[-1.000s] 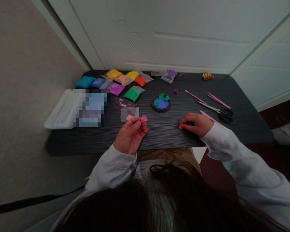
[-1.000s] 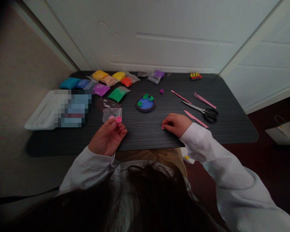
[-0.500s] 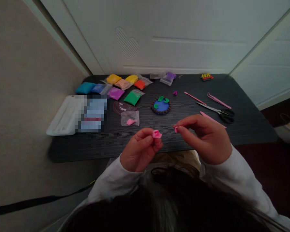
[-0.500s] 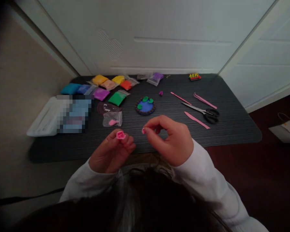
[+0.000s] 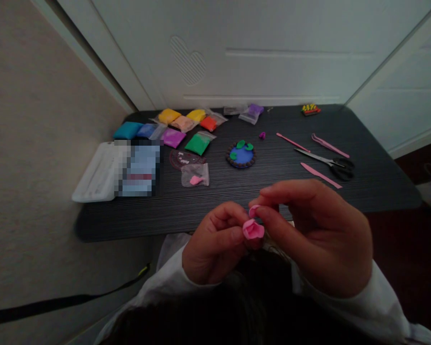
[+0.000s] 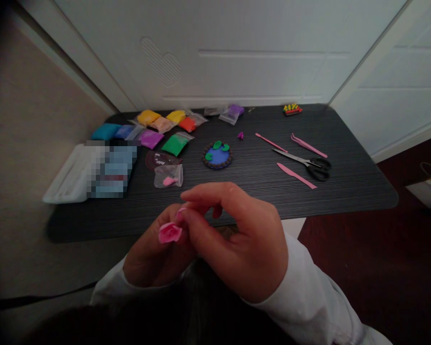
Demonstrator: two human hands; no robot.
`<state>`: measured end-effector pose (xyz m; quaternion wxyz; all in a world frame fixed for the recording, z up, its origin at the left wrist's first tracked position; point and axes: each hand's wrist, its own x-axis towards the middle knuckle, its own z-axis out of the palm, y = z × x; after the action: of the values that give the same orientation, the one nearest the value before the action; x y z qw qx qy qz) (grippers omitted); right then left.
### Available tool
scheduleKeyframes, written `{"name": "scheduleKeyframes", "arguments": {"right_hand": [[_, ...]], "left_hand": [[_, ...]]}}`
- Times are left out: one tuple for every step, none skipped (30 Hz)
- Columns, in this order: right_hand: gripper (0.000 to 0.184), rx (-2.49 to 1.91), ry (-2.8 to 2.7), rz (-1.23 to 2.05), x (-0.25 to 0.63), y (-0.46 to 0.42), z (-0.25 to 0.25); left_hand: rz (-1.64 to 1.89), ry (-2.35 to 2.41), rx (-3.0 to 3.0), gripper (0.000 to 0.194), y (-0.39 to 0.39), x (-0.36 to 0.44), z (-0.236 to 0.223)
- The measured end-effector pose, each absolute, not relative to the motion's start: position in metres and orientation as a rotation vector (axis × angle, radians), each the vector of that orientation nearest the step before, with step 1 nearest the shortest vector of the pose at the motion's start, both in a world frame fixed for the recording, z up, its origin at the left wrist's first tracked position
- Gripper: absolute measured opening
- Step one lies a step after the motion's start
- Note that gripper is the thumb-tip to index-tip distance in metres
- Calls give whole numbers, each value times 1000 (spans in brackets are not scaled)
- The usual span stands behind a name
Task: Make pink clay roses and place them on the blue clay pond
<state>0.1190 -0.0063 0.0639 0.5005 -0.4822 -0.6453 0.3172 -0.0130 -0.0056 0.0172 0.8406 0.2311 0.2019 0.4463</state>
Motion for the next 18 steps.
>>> {"name": "scheduleKeyframes", "arguments": {"right_hand": [[26, -1167, -1555, 767, 118, -7, 64], [26, -1169, -1551, 768, 118, -7, 65], [26, -1173, -1552, 771, 118, -8, 65], [26, -1179, -1555, 776, 119, -8, 65], [26, -1184, -1561, 782, 120, -7, 66], [25, -1190, -1570, 786, 121, -7, 66], [25, -1196, -1582, 788, 122, -7, 66], [24, -1202, -1592, 793, 123, -6, 66], [23, -1204, -1600, 808, 124, -6, 66], [22, -1205, -1602, 831, 124, -5, 66], [21, -1202, -1599, 861, 125, -5, 65], [21, -1197, -1591, 892, 126, -5, 64], [20, -1191, -1580, 922, 126, -5, 64], [19, -1184, -1568, 946, 127, -5, 63], [18, -1180, -1558, 965, 127, -4, 63], [17, -1174, -1548, 981, 128, -4, 62], [18, -1167, -1544, 997, 128, -4, 62], [18, -1161, -1544, 1012, 129, -3, 61]], "left_hand": [[945, 441, 487, 9, -5, -12, 18], [948, 453, 484, 9, -5, -12, 18], [954, 462, 479, 10, -4, -11, 18], [962, 466, 472, 9, -4, -11, 18], [971, 464, 462, 9, -4, -10, 18], [980, 458, 451, 8, -3, -10, 17], [990, 448, 440, 7, -3, -9, 17], [999, 438, 428, 8, -4, -9, 16], [1003, 433, 418, 8, -4, -9, 15], [1006, 433, 409, 8, -4, -9, 15], [1006, 439, 403, 8, -4, -9, 14], [1004, 445, 400, 8, -4, -9, 13], [1003, 449, 397, 8, -3, -9, 13], [1004, 450, 393, 8, -3, -9, 13], [1008, 448, 386, 8, -3, -8, 13], [1010, 444, 375, 8, -3, -8, 13], [1011, 439, 362, 8, -3, -8, 13], [1014, 434, 347, 8, -3, -8, 13]]}}
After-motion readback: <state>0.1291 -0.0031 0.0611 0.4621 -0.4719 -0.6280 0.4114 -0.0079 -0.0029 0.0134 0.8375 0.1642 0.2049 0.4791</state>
